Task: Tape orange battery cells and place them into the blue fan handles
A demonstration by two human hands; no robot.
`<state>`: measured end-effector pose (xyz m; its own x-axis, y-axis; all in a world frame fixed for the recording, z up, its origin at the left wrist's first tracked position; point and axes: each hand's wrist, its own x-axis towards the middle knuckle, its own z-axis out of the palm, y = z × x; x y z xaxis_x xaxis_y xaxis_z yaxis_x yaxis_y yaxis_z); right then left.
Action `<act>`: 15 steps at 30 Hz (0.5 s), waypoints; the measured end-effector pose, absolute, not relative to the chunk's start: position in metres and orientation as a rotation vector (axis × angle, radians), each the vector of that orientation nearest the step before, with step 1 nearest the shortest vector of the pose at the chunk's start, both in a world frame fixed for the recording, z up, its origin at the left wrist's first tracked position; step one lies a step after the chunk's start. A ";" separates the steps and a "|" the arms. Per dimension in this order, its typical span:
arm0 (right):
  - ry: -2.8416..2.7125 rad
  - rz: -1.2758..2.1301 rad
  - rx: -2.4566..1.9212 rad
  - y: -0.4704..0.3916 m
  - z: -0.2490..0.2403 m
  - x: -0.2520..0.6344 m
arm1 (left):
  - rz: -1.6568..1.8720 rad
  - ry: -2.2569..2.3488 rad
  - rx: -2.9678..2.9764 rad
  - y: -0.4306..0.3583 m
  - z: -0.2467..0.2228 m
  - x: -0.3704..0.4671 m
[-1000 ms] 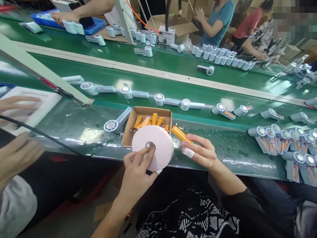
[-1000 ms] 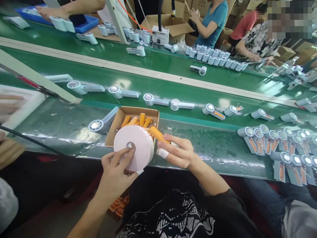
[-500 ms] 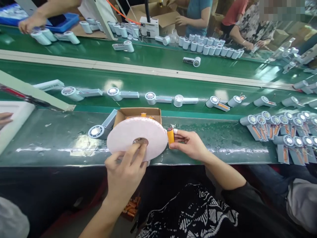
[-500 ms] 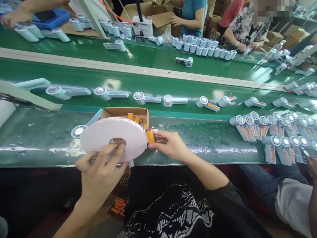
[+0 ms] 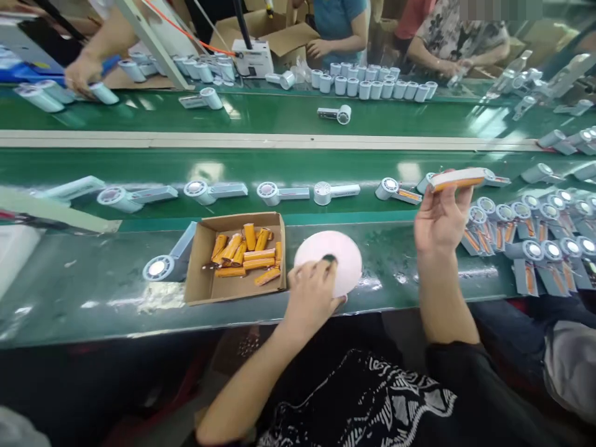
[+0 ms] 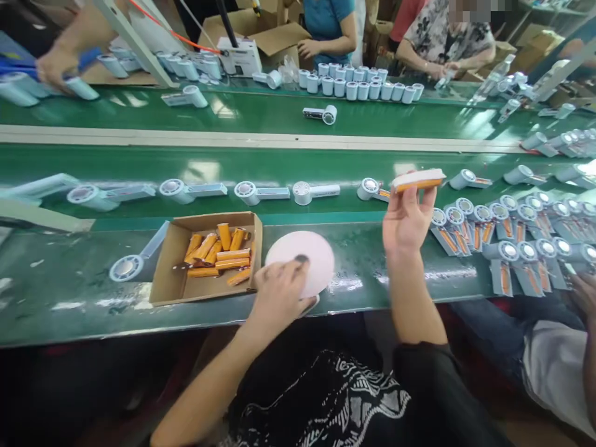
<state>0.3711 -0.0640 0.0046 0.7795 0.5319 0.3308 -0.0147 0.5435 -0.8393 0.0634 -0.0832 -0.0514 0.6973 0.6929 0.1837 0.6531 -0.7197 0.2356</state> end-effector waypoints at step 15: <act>-0.321 0.475 -1.385 -0.146 -0.058 0.379 | -0.123 1.110 2.718 0.169 0.001 0.209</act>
